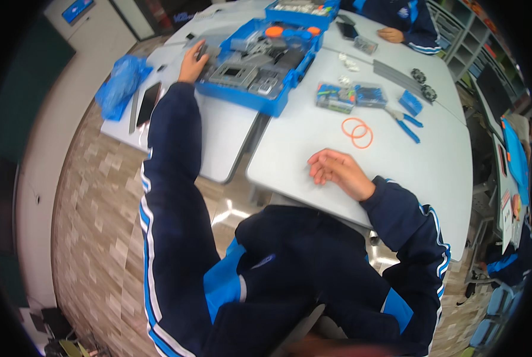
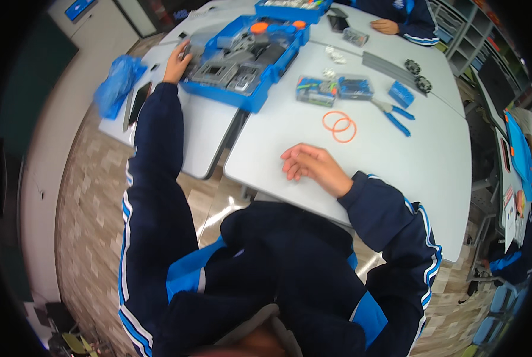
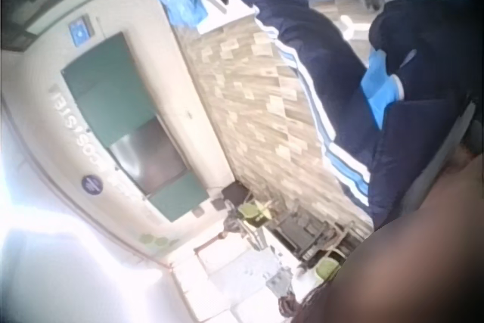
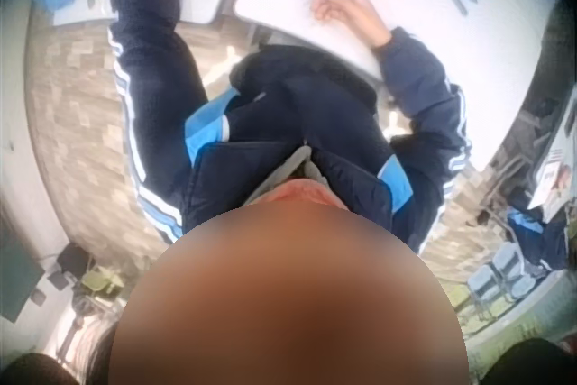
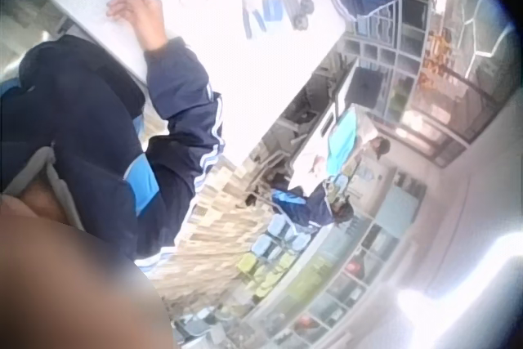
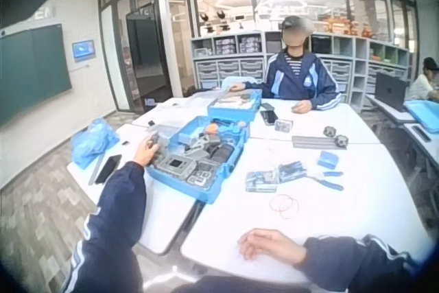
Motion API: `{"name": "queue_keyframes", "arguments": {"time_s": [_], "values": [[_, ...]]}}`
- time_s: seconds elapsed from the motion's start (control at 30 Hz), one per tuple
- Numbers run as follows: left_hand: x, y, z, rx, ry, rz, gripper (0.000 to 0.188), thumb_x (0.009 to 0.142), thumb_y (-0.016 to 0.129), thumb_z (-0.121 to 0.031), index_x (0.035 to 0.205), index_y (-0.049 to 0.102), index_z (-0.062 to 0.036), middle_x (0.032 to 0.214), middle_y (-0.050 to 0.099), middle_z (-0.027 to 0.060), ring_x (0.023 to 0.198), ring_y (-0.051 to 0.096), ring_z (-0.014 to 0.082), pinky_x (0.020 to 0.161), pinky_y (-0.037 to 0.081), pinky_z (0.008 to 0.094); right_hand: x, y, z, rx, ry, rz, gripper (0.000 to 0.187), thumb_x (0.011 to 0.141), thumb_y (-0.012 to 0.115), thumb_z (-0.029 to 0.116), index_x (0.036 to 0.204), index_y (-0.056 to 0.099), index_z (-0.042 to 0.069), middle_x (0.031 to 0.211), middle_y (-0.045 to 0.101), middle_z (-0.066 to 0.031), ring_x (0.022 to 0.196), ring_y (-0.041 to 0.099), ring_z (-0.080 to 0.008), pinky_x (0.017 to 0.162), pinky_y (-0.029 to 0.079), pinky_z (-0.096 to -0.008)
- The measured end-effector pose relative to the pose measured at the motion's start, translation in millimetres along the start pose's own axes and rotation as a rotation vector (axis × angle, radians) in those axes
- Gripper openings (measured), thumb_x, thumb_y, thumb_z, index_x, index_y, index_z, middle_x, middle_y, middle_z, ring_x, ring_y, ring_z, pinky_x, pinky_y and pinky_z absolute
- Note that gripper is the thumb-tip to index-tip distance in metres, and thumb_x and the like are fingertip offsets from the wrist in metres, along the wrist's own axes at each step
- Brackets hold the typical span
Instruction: The person assembles small mechanical parts on a white table using pliers and their hands. They connect gray plastic pieces, handle orange rubber bands, and sort through small components in blue trays.
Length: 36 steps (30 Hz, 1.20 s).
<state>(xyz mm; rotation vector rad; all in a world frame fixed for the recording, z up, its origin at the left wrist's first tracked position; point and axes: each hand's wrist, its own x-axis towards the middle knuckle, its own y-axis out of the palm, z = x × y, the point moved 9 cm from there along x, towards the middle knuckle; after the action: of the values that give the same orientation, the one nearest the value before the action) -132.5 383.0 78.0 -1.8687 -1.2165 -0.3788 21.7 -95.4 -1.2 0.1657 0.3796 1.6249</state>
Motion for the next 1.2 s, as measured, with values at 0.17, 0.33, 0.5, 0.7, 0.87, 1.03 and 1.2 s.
{"name": "queue_keyframes", "arguments": {"time_s": [0.17, 0.33, 0.5, 0.7, 0.87, 1.03, 1.2], "values": [[-5, -2, 6, -0.324, -0.105, -0.036, 0.047, 0.081, 0.072, -0.011, 0.126, 0.059, -0.0040, 0.118, 0.061, 0.0126, 0.104, 0.065, 0.0218, 0.090, 0.052, 0.0319, 1, -2, -1, 0.007, 0.012, -0.011, 0.029, 0.106, 0.048, 0.023, 0.118, 0.059, -0.001, 0.101, 0.065, -0.0089, 0.088, 0.065, -0.0143, 0.079, 0.051, -0.0272], [-8, -9, 12, -0.270, -0.131, -0.118, 0.043, 0.080, 0.077, -0.012, 0.115, 0.053, -0.0040, 0.108, 0.064, 0.0103, 0.097, 0.065, 0.0182, 0.084, 0.051, 0.0296, 0, 0, 2, 0.001, 0.013, 0.005, 0.028, 0.107, 0.047, 0.022, 0.117, 0.059, 0.000, 0.098, 0.065, -0.0081, 0.085, 0.064, -0.0141, 0.077, 0.051, -0.0264], [-4, -15, 36, 0.034, -0.290, -0.145, 0.044, 0.082, 0.080, -0.021, 0.112, 0.052, -0.0057, 0.102, 0.067, 0.0118, 0.095, 0.064, 0.0178, 0.081, 0.050, 0.0314, 1, -1, 1, -0.001, 0.010, 0.015, 0.028, 0.107, 0.047, 0.023, 0.117, 0.059, 0.000, 0.098, 0.065, -0.0074, 0.085, 0.064, -0.0135, 0.076, 0.051, -0.0262], [-5, -18, 16, -0.266, -0.135, -0.145, 0.054, 0.083, 0.078, -0.015, 0.128, 0.051, -0.0065, 0.110, 0.067, 0.0202, 0.094, 0.068, 0.0233, 0.083, 0.054, 0.0307, 1, -6, -4, -0.016, 0.021, 0.011, 0.030, 0.105, 0.051, 0.025, 0.118, 0.060, 0.000, 0.100, 0.065, -0.0082, 0.090, 0.065, -0.0153, 0.080, 0.051, -0.0272], [-9, -29, -20, -0.047, -0.086, -0.279, 0.058, 0.074, 0.080, -0.030, 0.128, 0.063, -0.0129, 0.118, 0.066, 0.0157, 0.114, 0.061, 0.0289, 0.094, 0.050, 0.0403, 1, -2, -2, -0.052, 0.025, 0.011, 0.029, 0.105, 0.051, 0.023, 0.119, 0.059, -0.001, 0.100, 0.066, -0.0076, 0.089, 0.064, -0.0147, 0.081, 0.051, -0.0279], [2, 3, -53, 0.329, 0.005, -0.142, 0.042, 0.073, 0.075, -0.018, 0.115, 0.071, -0.0116, 0.107, 0.069, 0.0149, 0.100, 0.066, 0.0306, 0.088, 0.053, 0.0385, 2, 3, 3, -0.074, 0.022, 0.019, 0.028, 0.105, 0.048, 0.021, 0.119, 0.058, -0.001, 0.099, 0.065, -0.0080, 0.087, 0.062, -0.0135, 0.079, 0.048, -0.0269], [14, 19, -54, 0.315, 0.026, 0.028, 0.037, 0.076, 0.075, -0.009, 0.112, 0.070, -0.0131, 0.112, 0.069, 0.0148, 0.108, 0.064, 0.0318, 0.093, 0.052, 0.0390, 1, 2, 3, -0.084, 0.016, 0.006, 0.028, 0.106, 0.047, 0.020, 0.118, 0.058, -0.002, 0.098, 0.065, -0.0081, 0.085, 0.061, -0.0131, 0.078, 0.047, -0.0266]]}}
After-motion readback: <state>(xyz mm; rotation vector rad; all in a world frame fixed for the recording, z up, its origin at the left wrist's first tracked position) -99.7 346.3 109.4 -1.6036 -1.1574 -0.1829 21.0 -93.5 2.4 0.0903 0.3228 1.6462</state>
